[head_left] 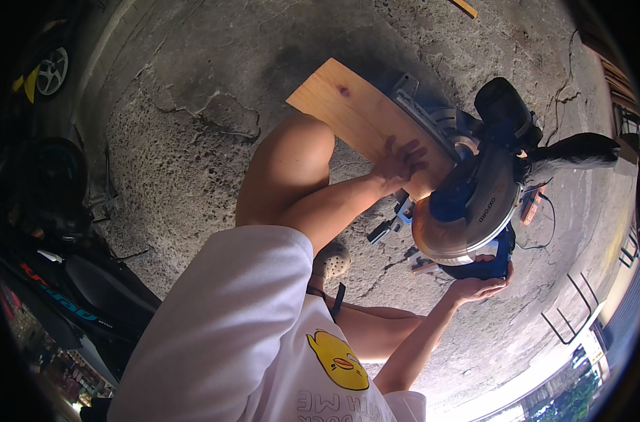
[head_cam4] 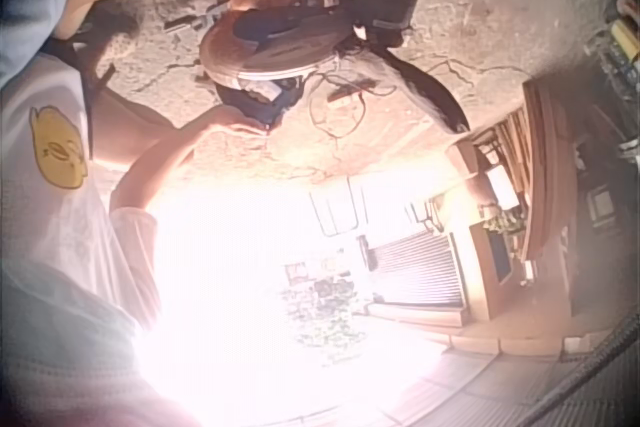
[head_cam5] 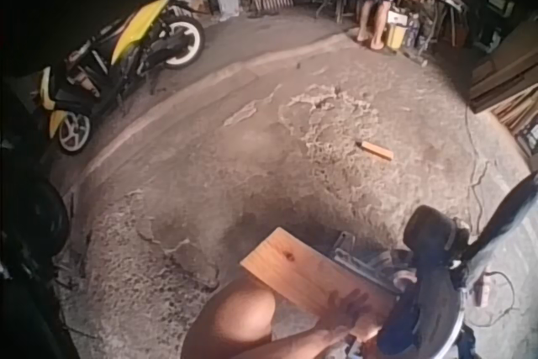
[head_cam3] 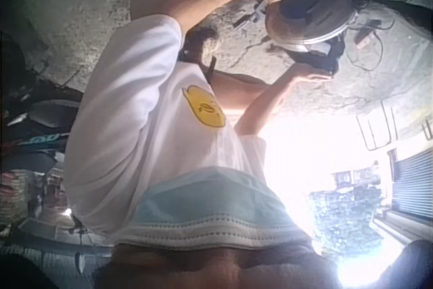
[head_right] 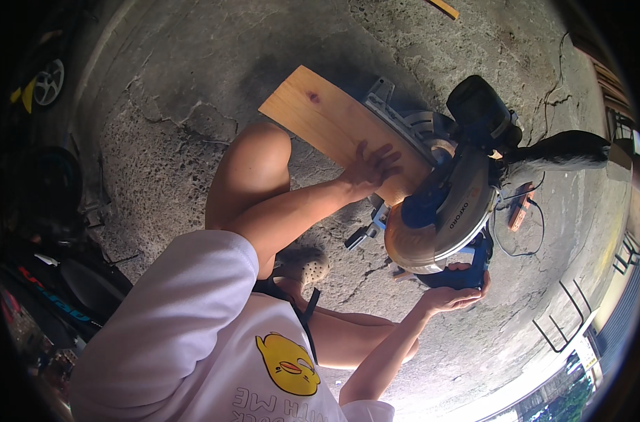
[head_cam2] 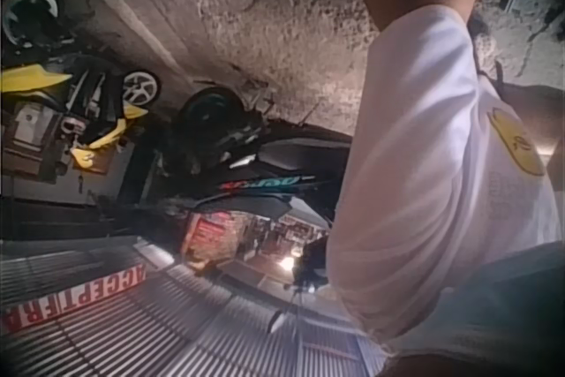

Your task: The person picks up a wooden plank and uses a miter saw to cut it into smaller pieces. They then inspect the cut pieces and place them on a table with other materials.

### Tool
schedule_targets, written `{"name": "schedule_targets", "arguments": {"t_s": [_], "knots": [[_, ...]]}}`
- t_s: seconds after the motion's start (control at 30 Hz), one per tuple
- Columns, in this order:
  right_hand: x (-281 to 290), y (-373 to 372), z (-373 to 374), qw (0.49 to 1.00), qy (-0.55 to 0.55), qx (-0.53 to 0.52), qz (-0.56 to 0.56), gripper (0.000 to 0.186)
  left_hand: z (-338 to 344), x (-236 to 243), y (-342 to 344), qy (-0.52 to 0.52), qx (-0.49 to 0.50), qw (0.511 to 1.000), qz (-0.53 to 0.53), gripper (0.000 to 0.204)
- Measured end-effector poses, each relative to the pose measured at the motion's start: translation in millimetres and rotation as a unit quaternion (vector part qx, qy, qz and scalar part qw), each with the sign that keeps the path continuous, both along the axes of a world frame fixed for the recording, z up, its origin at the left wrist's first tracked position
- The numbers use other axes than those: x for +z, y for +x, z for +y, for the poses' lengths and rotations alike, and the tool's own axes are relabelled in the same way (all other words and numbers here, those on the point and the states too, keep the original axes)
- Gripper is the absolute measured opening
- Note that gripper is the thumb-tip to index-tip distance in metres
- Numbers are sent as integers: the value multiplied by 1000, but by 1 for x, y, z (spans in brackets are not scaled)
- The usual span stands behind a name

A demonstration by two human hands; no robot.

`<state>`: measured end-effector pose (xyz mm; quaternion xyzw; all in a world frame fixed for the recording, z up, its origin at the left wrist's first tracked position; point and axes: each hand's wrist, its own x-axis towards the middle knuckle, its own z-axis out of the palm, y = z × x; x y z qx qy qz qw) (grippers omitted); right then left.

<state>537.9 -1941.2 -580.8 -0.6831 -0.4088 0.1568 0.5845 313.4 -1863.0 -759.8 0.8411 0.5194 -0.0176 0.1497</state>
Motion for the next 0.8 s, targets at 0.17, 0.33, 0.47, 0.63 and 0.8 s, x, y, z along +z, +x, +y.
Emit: {"name": "schedule_targets", "arguments": {"t_s": [0.17,0.33,0.47,0.63,0.8], "knots": [[-2,-2,-1,1000,-6,-3,-5,56,0,4,-1,-3,3,1000,-2,43],[0,-3,-3,1000,-13,-7,-4,54,5,17,-3,-44,-19,999,7,50],[-2,-2,-3,1000,-13,-7,-3,53,4,19,-4,-28,-20,999,10,51],[-2,-2,-3,1000,-17,-8,-4,52,3,19,-5,-20,-21,999,24,50],[-2,-5,-3,1000,-6,-4,1,52,3,19,-5,-22,-24,999,27,51]]}}
